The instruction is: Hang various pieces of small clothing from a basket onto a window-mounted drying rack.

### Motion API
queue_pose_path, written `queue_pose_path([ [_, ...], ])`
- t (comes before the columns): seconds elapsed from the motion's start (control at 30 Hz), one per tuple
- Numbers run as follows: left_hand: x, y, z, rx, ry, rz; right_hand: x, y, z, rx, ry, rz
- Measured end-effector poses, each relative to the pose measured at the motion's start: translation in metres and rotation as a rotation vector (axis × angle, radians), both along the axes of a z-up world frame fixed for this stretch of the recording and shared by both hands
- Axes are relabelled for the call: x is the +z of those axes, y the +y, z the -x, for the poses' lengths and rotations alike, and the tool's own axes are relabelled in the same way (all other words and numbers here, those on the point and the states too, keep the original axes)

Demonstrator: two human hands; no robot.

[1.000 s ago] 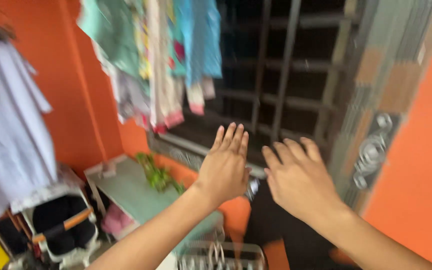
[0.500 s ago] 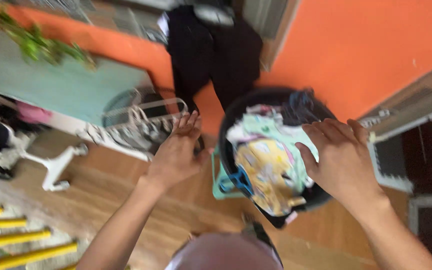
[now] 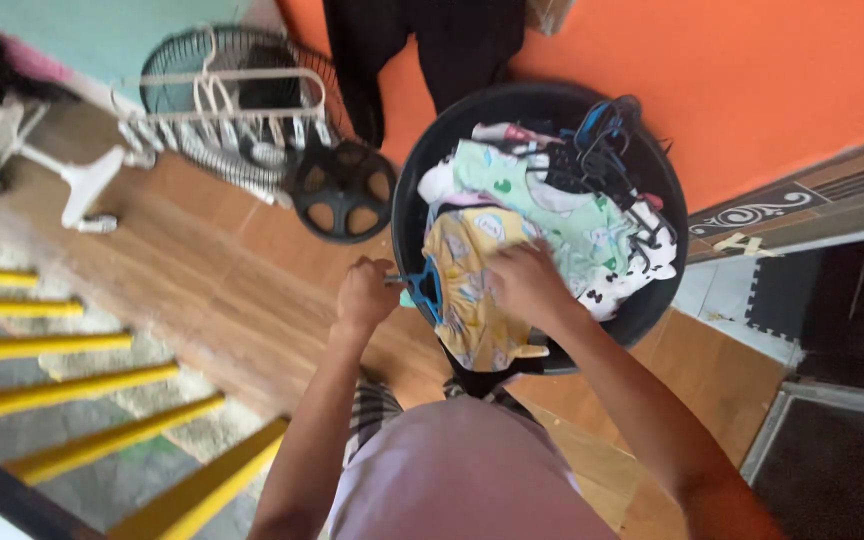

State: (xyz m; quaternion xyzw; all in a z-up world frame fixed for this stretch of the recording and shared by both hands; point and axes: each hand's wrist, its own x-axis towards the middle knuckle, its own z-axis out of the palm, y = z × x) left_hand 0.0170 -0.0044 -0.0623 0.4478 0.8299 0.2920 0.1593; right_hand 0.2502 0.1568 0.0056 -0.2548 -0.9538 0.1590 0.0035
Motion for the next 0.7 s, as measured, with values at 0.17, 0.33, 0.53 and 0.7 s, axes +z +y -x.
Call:
queue_pose_path([
  [0.17,-0.002,0.001,-0.022,0.055,0.171,-0.027,-0.064,0.023,0.066,0.317,0.209,-0.109],
  [0.33,0.050,-0.018,-0.033,0.053,0.013,-0.250,-0.048,0.035,0.094,0.460,0.056,-0.173],
  [0.53,0.123,-0.032,-0.046,-0.045,-0.065,-0.264,0.037,0.058,0.083,0.553,0.033,-0.099],
  [0.7,0.169,-0.026,-0.052,-0.193,-0.080,-0.396,0.094,0.103,0.046,0.516,-0.051,0.280],
])
